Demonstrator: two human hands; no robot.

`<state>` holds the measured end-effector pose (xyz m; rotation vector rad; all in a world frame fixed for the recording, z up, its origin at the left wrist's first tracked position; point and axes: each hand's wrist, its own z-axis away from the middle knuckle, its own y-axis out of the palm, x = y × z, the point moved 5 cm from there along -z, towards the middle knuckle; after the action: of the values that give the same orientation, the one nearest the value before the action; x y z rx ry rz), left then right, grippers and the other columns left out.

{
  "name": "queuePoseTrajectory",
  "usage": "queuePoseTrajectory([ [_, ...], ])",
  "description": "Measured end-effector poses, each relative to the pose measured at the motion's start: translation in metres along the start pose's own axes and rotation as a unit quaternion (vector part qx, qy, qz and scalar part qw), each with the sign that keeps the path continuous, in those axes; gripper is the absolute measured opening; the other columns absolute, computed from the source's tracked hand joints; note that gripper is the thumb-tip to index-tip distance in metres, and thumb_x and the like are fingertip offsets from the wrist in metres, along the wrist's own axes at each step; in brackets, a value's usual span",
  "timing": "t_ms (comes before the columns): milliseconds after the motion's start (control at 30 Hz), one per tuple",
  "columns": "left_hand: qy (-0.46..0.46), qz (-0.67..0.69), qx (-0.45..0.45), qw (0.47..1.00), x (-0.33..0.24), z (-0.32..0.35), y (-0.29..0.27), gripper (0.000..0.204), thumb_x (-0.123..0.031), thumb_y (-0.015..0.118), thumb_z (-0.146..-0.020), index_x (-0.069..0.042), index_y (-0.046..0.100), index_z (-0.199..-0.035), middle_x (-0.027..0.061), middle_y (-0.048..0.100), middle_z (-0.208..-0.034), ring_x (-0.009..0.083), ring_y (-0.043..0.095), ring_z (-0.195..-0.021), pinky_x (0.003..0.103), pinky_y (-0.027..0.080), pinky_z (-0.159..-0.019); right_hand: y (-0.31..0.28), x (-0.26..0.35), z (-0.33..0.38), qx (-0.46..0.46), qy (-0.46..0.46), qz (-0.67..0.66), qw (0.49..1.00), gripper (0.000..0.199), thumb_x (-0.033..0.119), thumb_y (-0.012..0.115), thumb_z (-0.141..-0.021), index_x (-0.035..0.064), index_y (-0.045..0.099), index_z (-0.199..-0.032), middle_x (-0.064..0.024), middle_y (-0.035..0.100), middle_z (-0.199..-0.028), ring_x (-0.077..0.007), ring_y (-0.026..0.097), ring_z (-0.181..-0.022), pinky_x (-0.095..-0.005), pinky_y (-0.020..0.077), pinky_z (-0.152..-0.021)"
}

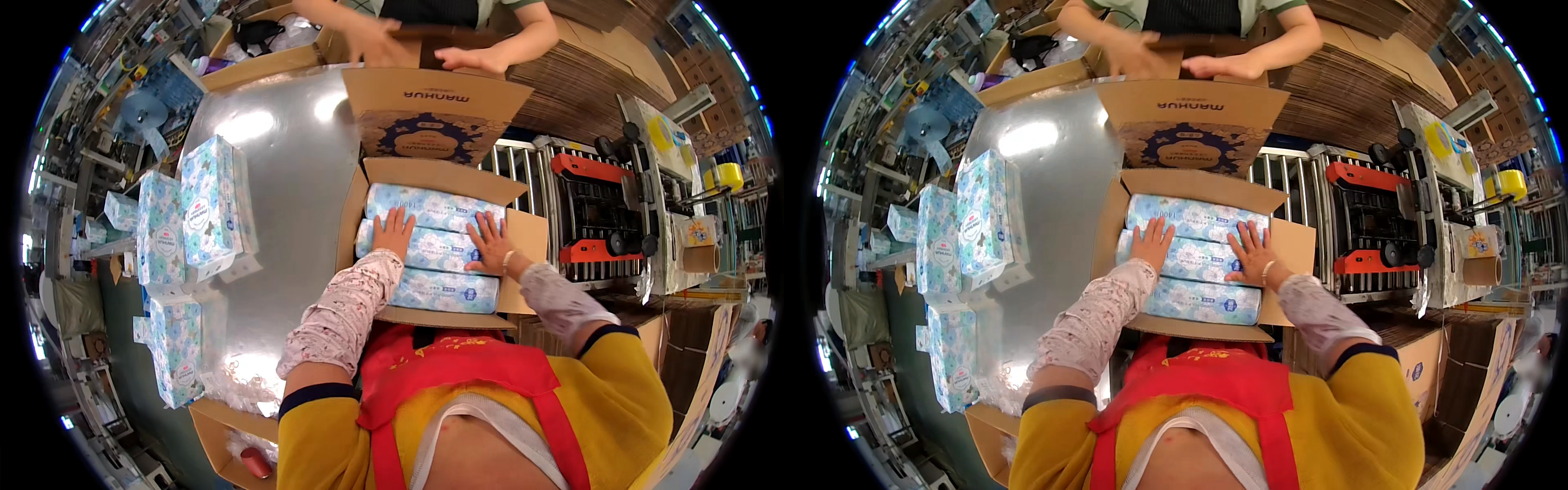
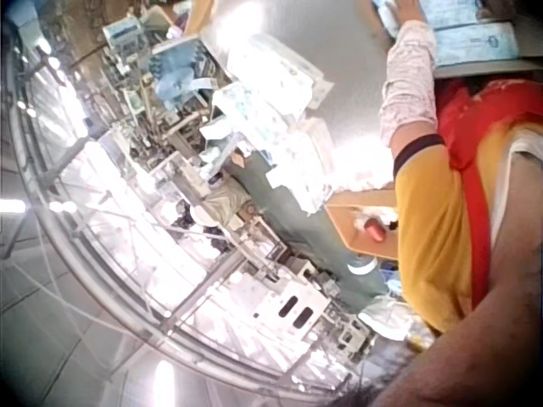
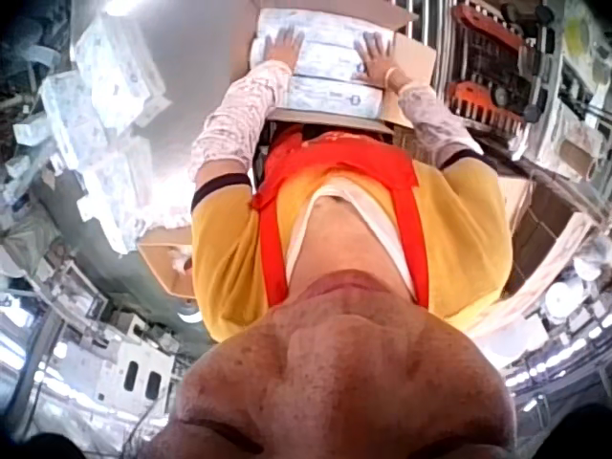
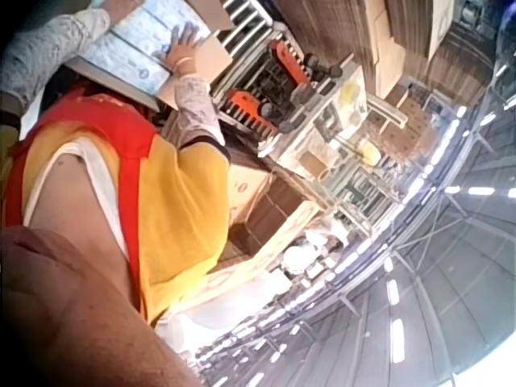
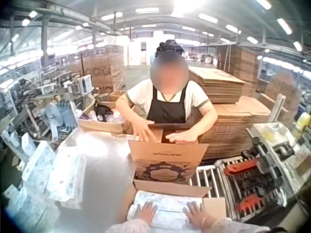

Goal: The person packs stacks of blue and white tissue paper packages into brown cardboard boxes on a metal table. They arrange the packages neatly inside the boxes and then close the flaps to seal them. A coworker is visible in the background performing similar packing tasks.

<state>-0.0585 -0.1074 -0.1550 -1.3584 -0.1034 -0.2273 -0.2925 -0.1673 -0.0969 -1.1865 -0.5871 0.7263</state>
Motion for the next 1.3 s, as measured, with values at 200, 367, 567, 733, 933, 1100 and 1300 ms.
queuePoseTrajectory([
  [200,0.117,0.223,0.109,0.962,0.032,0.033,-0.087,0.089,-0.026,0.076,-0.070,-0.010,0.025,-0.141,0.0188,0.021,-0.146,0.0351,0.018,-0.135,0.047,0.022,-0.107,0.013,-0.067,0.035,-0.016,0.169,-0.107,0.980,0.077,0.056,0.058,-0.076,0.0061,0.037,-0.132,-0.0225,0.031,-0.138,-0.0370,0.028,-0.129,-0.0523,0.0220,-0.105],
  [367,-0.161,0.505,-0.169,0.831,0.133,0.131,-0.109,0.083,-0.031,0.074,-0.072,0.000,0.031,-0.136,0.0216,0.042,-0.130,0.0375,0.040,-0.118,0.044,0.029,-0.103,0.070,-0.120,0.140,0.049,0.505,-0.622,0.597,0.064,0.056,0.051,-0.085,-0.0025,0.054,-0.112,-0.0137,0.060,-0.097,-0.0215,0.061,-0.084,-0.0303,0.0496,-0.075],
  [567,0.302,0.365,0.225,0.851,0.028,0.147,-0.099,0.094,-0.048,0.072,-0.069,-0.002,0.029,-0.138,0.0238,0.017,-0.146,0.0400,0.012,-0.136,0.044,0.014,-0.111,-0.041,0.003,0.029,0.113,0.197,-0.482,0.846,0.060,0.050,0.043,-0.090,-0.0026,0.052,-0.118,-0.0139,0.064,-0.072,-0.0244,0.063,-0.069,-0.0349,0.0483,-0.062],
  [733,0.206,0.275,0.058,0.937,0.042,0.034,-0.071,0.100,-0.046,0.078,-0.060,-0.005,0.030,-0.138,0.0225,0.016,-0.146,0.0402,0.007,-0.136,0.051,0.009,-0.110,-0.054,0.024,-0.051,0.118,-0.002,-0.333,0.936,0.040,0.034,0.056,-0.086,-0.0006,0.054,-0.104,-0.0171,0.063,-0.078,-0.0378,0.059,-0.067,-0.0422,0.0465,-0.065],
  [933,-0.066,0.508,-0.088,0.854,0.061,0.052,-0.029,0.111,-0.035,0.082,-0.059,-0.004,0.016,-0.142,0.0215,0.017,-0.146,0.0366,0.010,-0.137,0.043,0.017,-0.110,-0.126,0.036,-0.087,-0.380,0.100,-0.040,0.919,0.046,0.029,0.060,-0.081,-0.0026,0.050,-0.114,-0.0182,0.053,-0.109,-0.0357,0.047,-0.104,-0.0503,0.0323,-0.097],
  [1100,-0.160,0.729,-0.112,0.656,0.062,0.038,-0.015,0.081,-0.024,0.061,-0.086,0.002,0.008,-0.142,0.0200,0.018,-0.147,0.0273,0.024,-0.134,0.034,0.021,-0.108,0.000,0.082,0.008,-0.177,0.079,-0.171,0.966,0.061,0.040,0.048,-0.086,-0.0025,0.039,-0.129,-0.0207,0.030,-0.141,-0.0334,0.025,-0.133,-0.0539,0.0136,-0.107],
  [1300,-0.262,0.631,-0.153,0.714,0.006,0.069,0.003,0.056,-0.022,0.040,-0.097,0.006,0.015,-0.140,0.0218,0.023,-0.144,0.0293,0.032,-0.128,0.035,0.025,-0.106,-0.009,-0.033,-0.014,-0.276,0.272,-0.158,0.908,0.040,0.025,0.051,-0.085,0.0017,0.048,-0.117,-0.0159,0.042,-0.129,-0.0365,0.033,-0.125,-0.0519,0.0212,-0.105],
])
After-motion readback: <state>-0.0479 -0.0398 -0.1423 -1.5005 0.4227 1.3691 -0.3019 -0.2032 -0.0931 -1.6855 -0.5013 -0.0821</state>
